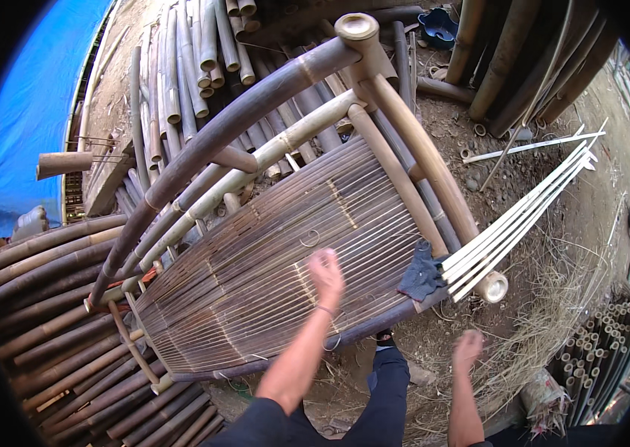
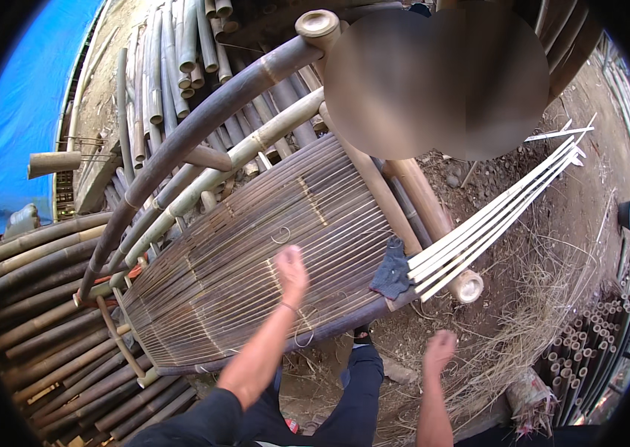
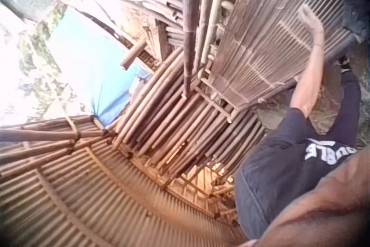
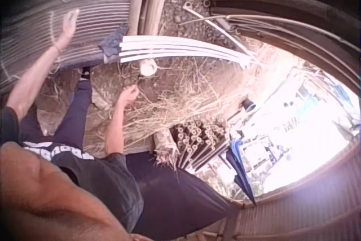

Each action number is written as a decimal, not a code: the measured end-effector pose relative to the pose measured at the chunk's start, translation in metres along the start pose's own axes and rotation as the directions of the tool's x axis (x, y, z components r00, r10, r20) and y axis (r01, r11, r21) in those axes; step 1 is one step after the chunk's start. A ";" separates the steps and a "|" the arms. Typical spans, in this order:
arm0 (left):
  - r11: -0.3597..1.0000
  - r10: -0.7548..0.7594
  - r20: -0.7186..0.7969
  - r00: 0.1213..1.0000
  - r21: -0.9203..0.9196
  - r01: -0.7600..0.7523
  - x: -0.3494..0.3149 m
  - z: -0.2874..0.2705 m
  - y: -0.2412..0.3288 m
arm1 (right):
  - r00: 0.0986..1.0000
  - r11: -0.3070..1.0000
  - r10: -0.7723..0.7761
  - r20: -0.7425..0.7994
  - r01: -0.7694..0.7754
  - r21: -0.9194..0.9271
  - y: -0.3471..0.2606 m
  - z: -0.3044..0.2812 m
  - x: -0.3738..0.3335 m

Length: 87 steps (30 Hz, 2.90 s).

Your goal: The person arranges thin bamboo strips into a frame and then sits on the ground to tie the strips to the frame using orange string. The person repeatedly wraps and knots the string to secure the strips in place.

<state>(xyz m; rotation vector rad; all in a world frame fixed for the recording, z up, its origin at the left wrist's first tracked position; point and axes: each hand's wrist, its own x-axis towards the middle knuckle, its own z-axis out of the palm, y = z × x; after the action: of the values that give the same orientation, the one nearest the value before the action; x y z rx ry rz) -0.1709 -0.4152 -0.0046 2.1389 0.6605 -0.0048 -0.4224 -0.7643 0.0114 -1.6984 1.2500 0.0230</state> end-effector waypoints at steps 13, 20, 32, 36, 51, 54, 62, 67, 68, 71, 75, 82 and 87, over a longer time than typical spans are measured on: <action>0.665 -0.133 0.495 0.859 0.687 -0.293 0.320 -0.215 -0.162 | 0.364 0.166 -0.812 0.457 0.893 -0.418 -0.222 0.474 -0.013; 0.823 -0.154 0.716 0.680 0.474 -0.313 0.343 -0.262 -0.155 | 0.409 0.120 -0.778 0.477 0.841 -0.527 -0.254 0.561 0.026; 0.740 0.030 0.495 0.868 0.573 -0.352 0.322 -0.307 -0.103 | 0.377 0.226 -0.840 0.390 0.897 -0.381 -0.275 0.590 0.022; 0.789 0.154 0.499 0.853 0.457 -0.410 0.331 -0.305 -0.136 | 0.371 0.178 -0.818 0.439 0.890 -0.420 -0.278 0.586 0.021; 0.807 0.120 0.438 0.891 0.480 -0.345 0.336 -0.345 -0.117 | 0.470 0.283 -0.750 0.466 0.864 -0.417 -0.291 0.602 0.043; 0.798 0.141 0.479 0.866 0.463 -0.386 0.340 -0.341 -0.104 | 0.378 0.274 -0.871 0.315 0.904 -0.327 -0.290 0.598 0.054; 0.860 0.142 0.531 0.835 0.352 -0.370 0.353 -0.331 -0.125 | 0.268 0.197 -0.949 0.165 0.916 -0.350 -0.344 0.580 0.047; 0.876 0.026 0.555 0.831 0.388 -0.287 0.336 -0.328 -0.132 | 0.380 0.218 -0.864 0.329 0.873 -0.436 -0.303 0.572 0.051; 0.874 0.028 0.546 0.837 0.393 -0.285 0.334 -0.334 -0.135 | 0.375 0.225 -0.865 0.333 0.884 -0.410 -0.302 0.573 0.052; 0.900 0.008 0.525 0.851 0.367 -0.235 0.328 -0.343 -0.118 | 0.369 0.247 -0.868 0.332 0.901 -0.356 -0.303 0.579 0.050; 0.878 -0.027 0.530 0.848 0.418 -0.233 0.331 -0.345 -0.106 | 0.372 0.254 -0.872 0.317 0.899 -0.356 -0.308 0.584 0.043; 0.810 0.121 0.477 0.871 0.459 -0.364 0.333 -0.327 -0.138 | 0.269 0.179 -0.945 0.186 0.901 -0.395 -0.328 0.573 0.041; 0.723 0.280 0.290 0.915 0.564 -0.399 0.315 -0.276 -0.151 | 0.327 0.193 -0.918 0.226 0.864 -0.466 -0.311 0.565 0.051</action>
<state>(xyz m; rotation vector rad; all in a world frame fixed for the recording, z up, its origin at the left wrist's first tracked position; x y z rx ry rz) -0.0323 0.0081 -0.0212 2.8267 0.1330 -0.2499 0.1086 -0.4103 -0.0924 -2.7436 0.0434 -0.5045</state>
